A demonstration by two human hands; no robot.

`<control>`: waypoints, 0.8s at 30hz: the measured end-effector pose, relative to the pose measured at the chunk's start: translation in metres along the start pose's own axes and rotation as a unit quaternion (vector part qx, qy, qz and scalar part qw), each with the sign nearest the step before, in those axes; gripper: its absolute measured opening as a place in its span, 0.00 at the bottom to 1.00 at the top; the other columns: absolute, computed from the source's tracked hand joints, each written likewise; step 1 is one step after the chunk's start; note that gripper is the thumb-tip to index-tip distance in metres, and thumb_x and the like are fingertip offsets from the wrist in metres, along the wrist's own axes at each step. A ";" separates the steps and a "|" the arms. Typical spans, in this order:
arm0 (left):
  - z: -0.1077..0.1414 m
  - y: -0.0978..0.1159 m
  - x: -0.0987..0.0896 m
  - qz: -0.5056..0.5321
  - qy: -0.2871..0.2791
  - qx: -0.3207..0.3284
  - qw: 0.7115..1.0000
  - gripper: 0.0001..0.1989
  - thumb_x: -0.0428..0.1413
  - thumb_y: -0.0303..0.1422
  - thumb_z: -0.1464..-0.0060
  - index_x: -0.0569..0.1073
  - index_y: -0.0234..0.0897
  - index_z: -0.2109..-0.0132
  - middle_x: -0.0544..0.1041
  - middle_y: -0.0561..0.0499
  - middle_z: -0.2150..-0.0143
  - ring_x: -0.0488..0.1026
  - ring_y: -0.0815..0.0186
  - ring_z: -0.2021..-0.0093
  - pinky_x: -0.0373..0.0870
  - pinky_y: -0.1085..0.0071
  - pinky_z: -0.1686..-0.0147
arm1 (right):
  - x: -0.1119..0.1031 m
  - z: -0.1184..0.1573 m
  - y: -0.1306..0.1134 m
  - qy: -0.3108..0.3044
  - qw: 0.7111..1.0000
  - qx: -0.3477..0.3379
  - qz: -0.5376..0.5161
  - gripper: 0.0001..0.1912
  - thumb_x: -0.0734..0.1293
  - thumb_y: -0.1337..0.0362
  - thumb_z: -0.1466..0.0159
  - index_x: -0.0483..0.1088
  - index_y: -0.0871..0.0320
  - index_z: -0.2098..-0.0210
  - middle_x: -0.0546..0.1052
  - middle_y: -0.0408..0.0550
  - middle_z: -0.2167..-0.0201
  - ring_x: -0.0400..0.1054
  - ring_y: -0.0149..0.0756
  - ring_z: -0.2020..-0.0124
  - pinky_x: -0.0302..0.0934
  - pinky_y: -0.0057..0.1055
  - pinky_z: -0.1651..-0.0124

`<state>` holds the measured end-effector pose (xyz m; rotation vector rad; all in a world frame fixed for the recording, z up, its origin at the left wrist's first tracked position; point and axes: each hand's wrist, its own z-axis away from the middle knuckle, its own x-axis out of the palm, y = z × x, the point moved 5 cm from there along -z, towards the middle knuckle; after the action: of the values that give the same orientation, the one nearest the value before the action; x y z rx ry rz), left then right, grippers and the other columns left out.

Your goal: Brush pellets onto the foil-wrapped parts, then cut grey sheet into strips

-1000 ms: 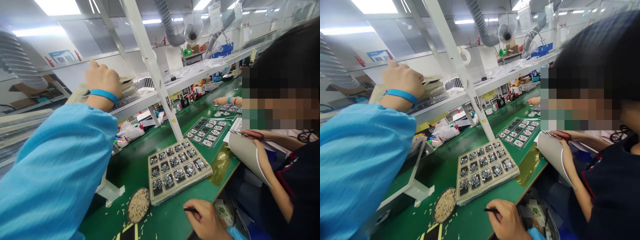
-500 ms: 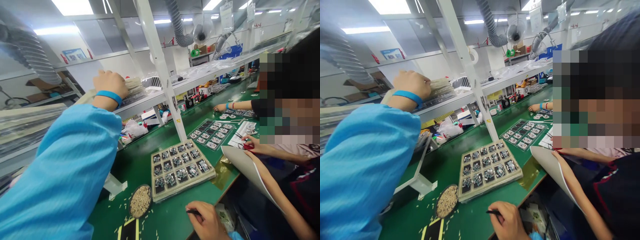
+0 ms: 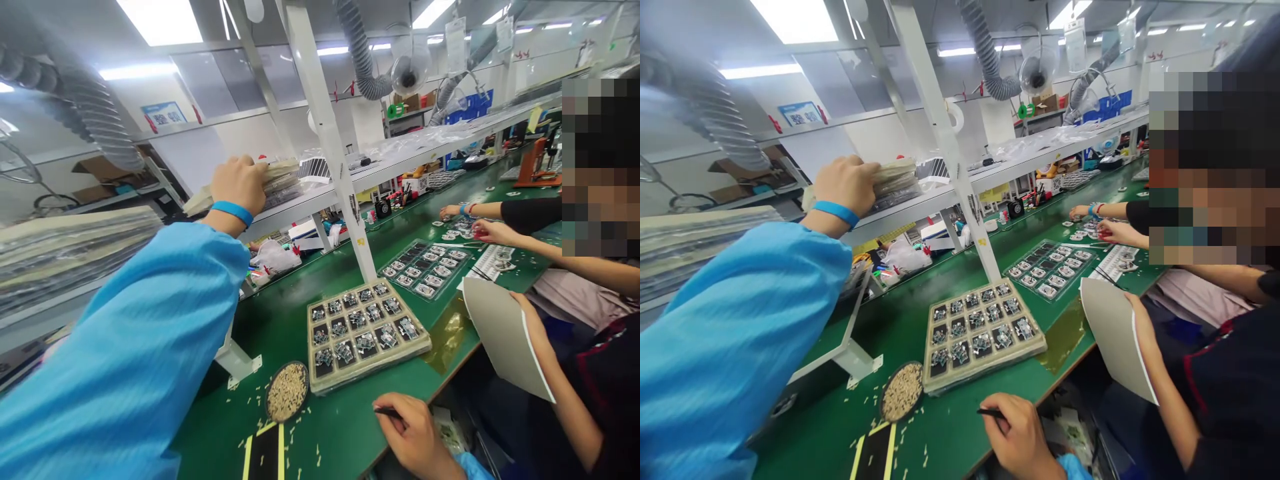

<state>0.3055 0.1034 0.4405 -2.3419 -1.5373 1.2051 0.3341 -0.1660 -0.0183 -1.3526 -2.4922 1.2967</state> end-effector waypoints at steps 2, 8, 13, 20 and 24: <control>-0.001 -0.009 0.008 0.049 0.014 -0.004 0.999 0.22 0.43 0.39 0.33 0.74 0.41 0.41 0.75 0.40 0.45 0.68 0.49 0.43 0.63 0.54 0.53 | 0.000 0.000 0.000 0.002 1.000 0.005 0.000 0.07 0.63 0.68 0.34 0.74 0.55 0.63 0.81 0.44 0.70 0.77 0.33 0.70 0.68 0.27 0.65; 0.001 -0.039 0.039 0.131 0.005 -0.052 0.990 0.31 0.42 0.50 0.37 0.72 0.37 0.38 0.75 0.44 0.44 0.68 0.52 0.41 0.60 0.54 0.49 | 0.001 0.001 0.002 0.008 1.000 0.004 0.002 0.07 0.63 0.68 0.34 0.75 0.55 0.64 0.81 0.45 0.70 0.77 0.35 0.70 0.68 0.28 0.65; 0.007 -0.041 0.043 0.162 0.020 -0.057 0.985 0.28 0.42 0.48 0.35 0.70 0.43 0.35 0.73 0.45 0.40 0.68 0.53 0.41 0.59 0.57 0.46 | 0.004 0.005 0.009 0.001 1.000 0.008 -0.004 0.07 0.64 0.69 0.35 0.74 0.55 0.63 0.81 0.45 0.70 0.76 0.34 0.70 0.67 0.27 0.65; 0.013 -0.034 0.048 0.158 -0.012 -0.062 0.985 0.30 0.36 0.49 0.31 0.63 0.41 0.32 0.69 0.46 0.38 0.64 0.56 0.40 0.54 0.56 0.45 | 0.003 0.004 0.010 -0.010 1.000 0.029 -0.006 0.08 0.64 0.70 0.39 0.75 0.55 0.63 0.79 0.44 0.73 0.74 0.34 0.72 0.64 0.28 0.64; 0.028 -0.023 0.038 0.132 -0.029 -0.083 0.987 0.33 0.35 0.52 0.35 0.55 0.47 0.28 0.66 0.45 0.33 0.58 0.46 0.34 0.51 0.45 0.40 | 0.001 -0.002 0.002 0.013 0.999 0.044 0.013 0.07 0.65 0.68 0.40 0.76 0.56 0.66 0.73 0.41 0.80 0.69 0.33 0.77 0.61 0.28 0.69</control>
<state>0.2778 0.1365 0.4108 -2.7122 -1.4294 1.2507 0.3358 -0.1637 -0.0191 -1.3777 -2.3788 1.3679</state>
